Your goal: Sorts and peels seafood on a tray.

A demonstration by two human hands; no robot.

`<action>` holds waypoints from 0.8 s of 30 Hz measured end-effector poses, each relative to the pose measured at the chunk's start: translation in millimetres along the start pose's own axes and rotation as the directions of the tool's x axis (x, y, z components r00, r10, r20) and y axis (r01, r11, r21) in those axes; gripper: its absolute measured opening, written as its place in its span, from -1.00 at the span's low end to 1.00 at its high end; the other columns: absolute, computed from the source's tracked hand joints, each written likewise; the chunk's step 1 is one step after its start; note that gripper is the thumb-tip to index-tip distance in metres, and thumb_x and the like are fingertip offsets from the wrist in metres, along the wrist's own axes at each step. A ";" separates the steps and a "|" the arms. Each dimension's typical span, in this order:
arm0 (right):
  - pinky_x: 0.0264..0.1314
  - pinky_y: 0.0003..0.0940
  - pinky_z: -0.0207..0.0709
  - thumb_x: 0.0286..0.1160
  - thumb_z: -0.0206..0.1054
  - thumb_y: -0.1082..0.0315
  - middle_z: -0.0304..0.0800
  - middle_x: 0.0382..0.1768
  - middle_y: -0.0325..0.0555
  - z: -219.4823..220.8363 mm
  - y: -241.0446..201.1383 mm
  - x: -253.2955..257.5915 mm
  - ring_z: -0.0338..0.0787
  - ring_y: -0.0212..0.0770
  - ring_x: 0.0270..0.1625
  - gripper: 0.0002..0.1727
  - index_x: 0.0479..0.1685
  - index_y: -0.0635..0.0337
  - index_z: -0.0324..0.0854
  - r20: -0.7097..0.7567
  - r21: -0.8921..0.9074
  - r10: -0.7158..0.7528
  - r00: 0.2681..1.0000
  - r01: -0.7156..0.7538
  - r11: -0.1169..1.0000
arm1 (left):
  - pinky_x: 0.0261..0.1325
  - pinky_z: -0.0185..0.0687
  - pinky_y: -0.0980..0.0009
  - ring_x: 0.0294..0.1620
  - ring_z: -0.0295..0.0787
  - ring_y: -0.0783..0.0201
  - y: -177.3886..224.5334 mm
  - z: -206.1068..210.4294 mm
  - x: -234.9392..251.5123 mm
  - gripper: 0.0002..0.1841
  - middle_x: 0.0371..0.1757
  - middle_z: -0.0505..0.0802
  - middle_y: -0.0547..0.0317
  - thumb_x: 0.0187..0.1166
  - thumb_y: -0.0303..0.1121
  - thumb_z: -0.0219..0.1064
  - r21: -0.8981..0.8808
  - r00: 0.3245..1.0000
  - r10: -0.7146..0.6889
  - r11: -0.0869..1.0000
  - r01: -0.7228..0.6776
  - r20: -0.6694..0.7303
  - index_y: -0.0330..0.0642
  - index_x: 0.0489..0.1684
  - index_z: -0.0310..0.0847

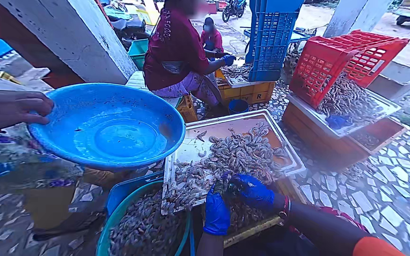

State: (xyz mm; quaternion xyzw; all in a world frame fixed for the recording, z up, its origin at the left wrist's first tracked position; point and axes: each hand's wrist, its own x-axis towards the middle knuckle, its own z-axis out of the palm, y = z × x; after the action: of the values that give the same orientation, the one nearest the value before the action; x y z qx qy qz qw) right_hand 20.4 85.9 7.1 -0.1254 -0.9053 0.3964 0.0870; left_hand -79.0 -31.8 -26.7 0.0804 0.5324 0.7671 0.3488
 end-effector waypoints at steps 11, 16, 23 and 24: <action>0.28 0.30 0.58 0.48 0.41 0.16 0.78 0.25 0.06 -6.6 20.1 15.0 0.77 0.14 0.29 -0.62 0.27 -0.02 0.72 0.341 -0.387 0.348 0.873 -0.207 0.899 | 0.54 0.35 -0.30 0.62 0.43 -0.41 83.7 -122.9 13.7 -0.37 0.58 0.54 -0.44 0.38 -0.41 0.31 0.866 0.672 0.566 0.430 0.254 -0.478 -0.05 0.61 0.55; 0.41 0.10 0.58 0.63 0.25 0.17 0.75 0.31 -0.05 23.5 0.9 88.2 0.73 -0.03 0.37 -0.64 0.34 -0.05 0.69 0.158 -0.273 0.266 0.951 -0.216 0.937 | 0.41 0.53 0.08 0.34 0.65 0.00 95.9 -86.4 16.3 -0.19 0.41 0.69 -0.21 0.48 -0.66 0.22 0.712 0.787 0.421 0.702 0.032 -0.450 -0.07 0.87 0.14; 0.49 0.27 0.48 0.59 0.24 0.34 0.67 0.50 -0.01 77.5 7.4 191.1 0.65 0.10 0.52 -0.52 0.52 -0.04 0.60 0.282 -0.439 0.195 0.939 -0.054 0.897 | 0.09 0.72 0.42 -0.05 0.83 0.38 103.7 -66.7 17.6 -0.08 0.08 0.87 -0.01 0.38 -0.76 0.29 0.577 0.832 0.409 0.805 -0.136 -0.375 -0.11 0.89 0.04; 0.52 0.27 0.46 0.62 0.24 0.30 0.66 0.52 -0.01 79.5 6.6 194.8 0.64 0.10 0.54 -0.52 0.53 -0.03 0.59 0.301 -0.443 0.215 0.929 -0.063 0.894 | 0.08 0.73 0.41 -0.07 0.85 0.39 103.9 -67.8 17.5 -0.07 0.05 0.89 0.03 0.39 -0.75 0.30 0.590 0.848 0.394 0.798 -0.124 -0.355 -0.08 0.90 0.03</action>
State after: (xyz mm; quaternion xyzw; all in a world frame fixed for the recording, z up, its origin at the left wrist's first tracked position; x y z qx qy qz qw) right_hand -184.7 92.6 -39.8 -0.1358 -0.9594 0.2102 -0.1301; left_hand -172.3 -92.2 31.1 0.0662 0.7785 0.6210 0.0629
